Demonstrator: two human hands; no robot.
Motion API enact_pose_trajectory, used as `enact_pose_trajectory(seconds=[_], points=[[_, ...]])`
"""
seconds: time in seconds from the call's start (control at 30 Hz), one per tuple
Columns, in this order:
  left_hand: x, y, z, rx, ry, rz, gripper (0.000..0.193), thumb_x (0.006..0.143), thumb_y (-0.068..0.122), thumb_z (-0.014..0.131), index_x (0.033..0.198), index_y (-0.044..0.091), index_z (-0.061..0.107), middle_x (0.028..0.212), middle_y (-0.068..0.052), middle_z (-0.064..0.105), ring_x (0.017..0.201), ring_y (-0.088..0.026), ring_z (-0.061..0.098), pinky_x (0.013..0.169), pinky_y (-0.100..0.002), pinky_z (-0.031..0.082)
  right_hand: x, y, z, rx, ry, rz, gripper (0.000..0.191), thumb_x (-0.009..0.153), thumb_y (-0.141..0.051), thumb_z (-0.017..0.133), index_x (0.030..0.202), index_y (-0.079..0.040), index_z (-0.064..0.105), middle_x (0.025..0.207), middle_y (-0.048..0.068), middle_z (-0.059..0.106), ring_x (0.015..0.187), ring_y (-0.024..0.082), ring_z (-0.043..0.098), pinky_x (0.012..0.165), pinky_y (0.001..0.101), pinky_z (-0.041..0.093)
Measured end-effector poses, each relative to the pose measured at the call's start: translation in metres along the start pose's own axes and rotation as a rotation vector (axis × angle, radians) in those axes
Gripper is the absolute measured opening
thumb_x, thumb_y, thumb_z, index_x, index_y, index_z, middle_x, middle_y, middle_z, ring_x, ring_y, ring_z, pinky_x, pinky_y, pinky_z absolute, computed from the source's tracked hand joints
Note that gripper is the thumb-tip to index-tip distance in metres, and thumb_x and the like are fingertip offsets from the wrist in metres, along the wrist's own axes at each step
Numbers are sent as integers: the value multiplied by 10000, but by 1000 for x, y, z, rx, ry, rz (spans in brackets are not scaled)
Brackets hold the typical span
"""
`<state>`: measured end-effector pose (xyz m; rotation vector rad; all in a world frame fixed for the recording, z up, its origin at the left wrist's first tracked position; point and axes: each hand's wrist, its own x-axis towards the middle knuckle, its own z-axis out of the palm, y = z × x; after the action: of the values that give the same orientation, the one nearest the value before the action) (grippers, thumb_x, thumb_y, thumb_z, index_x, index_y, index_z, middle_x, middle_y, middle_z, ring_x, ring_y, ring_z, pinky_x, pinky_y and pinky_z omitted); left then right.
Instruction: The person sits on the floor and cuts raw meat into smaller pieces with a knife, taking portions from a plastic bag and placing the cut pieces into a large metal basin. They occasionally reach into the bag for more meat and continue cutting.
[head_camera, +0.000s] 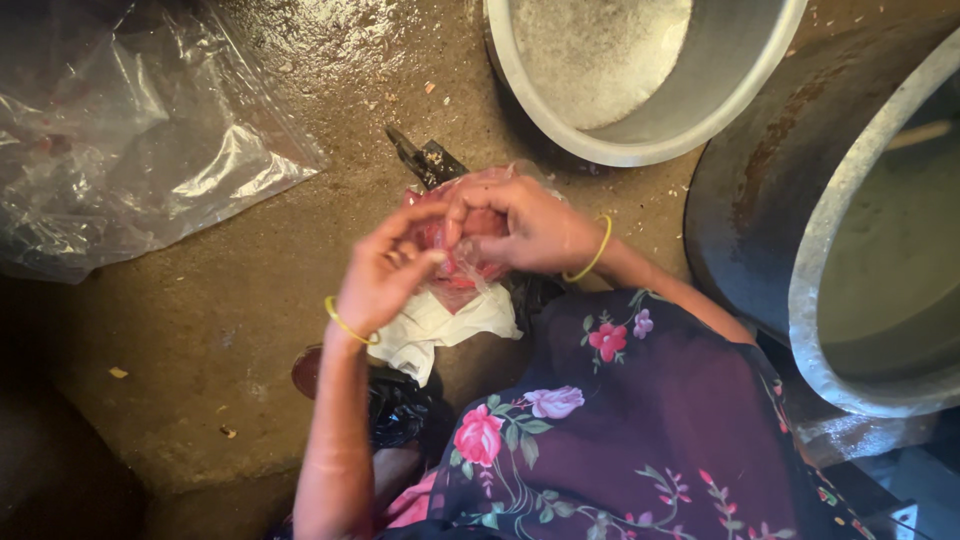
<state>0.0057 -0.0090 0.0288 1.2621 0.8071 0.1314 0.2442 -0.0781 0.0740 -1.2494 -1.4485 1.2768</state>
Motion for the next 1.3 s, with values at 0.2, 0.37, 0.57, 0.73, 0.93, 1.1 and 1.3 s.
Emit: enact_pose_trajectory(seconds=[0.2,0.37,0.57,0.73,0.93,1.1,1.3], points=[[1,8,5,0,29,13,193,975,52,693,1145,9,774,934,-39,780,803,-65,691,718,-219,576,-1,-9,-11,201,102,307,126,875,-3,745,984,-54,705,1007,10,696,855,74,669,738,218,528],[-1,9,-9,-47,134,17,159,980,47,684,1098,-19,768,943,-62,770,825,-72,681,738,-225,552,-16,-1,-43,196,225,277,175,906,50,617,1056,-29,662,968,20,714,890,80,703,809,232,593],[0,-5,-25,-29,203,-56,179,984,59,682,1127,-13,764,901,-34,737,740,-71,592,657,-219,468,-36,1,-95,-38,648,243,130,1049,6,667,1174,-2,634,1003,45,730,914,131,728,848,286,631],[7,-29,-27,-254,325,-99,254,1018,37,630,1268,-8,630,1027,-49,656,833,-128,594,737,-263,486,-52,-2,-124,29,780,170,151,1089,14,654,1236,28,620,1121,58,684,1071,144,687,948,288,598],[14,-42,-24,-723,282,-127,353,989,-51,501,1336,-3,456,1286,-152,626,1189,-258,674,1028,-358,566,-64,5,-136,-139,963,120,101,1091,52,616,1180,31,658,1133,78,731,1020,152,728,933,312,635],[26,-47,-9,-753,298,-85,330,1006,-59,508,1329,-4,472,1249,-190,657,1138,-301,709,1000,-375,597,-44,24,-74,-6,677,121,230,1064,20,541,1271,3,641,1166,56,709,1097,146,690,1029,309,576],[55,-63,16,-622,325,61,273,1055,-124,584,1312,-61,519,1179,-169,683,1044,-221,707,913,-354,638,13,63,41,-170,437,172,213,958,-95,717,1166,-51,736,1105,124,752,966,202,761,846,320,620]])
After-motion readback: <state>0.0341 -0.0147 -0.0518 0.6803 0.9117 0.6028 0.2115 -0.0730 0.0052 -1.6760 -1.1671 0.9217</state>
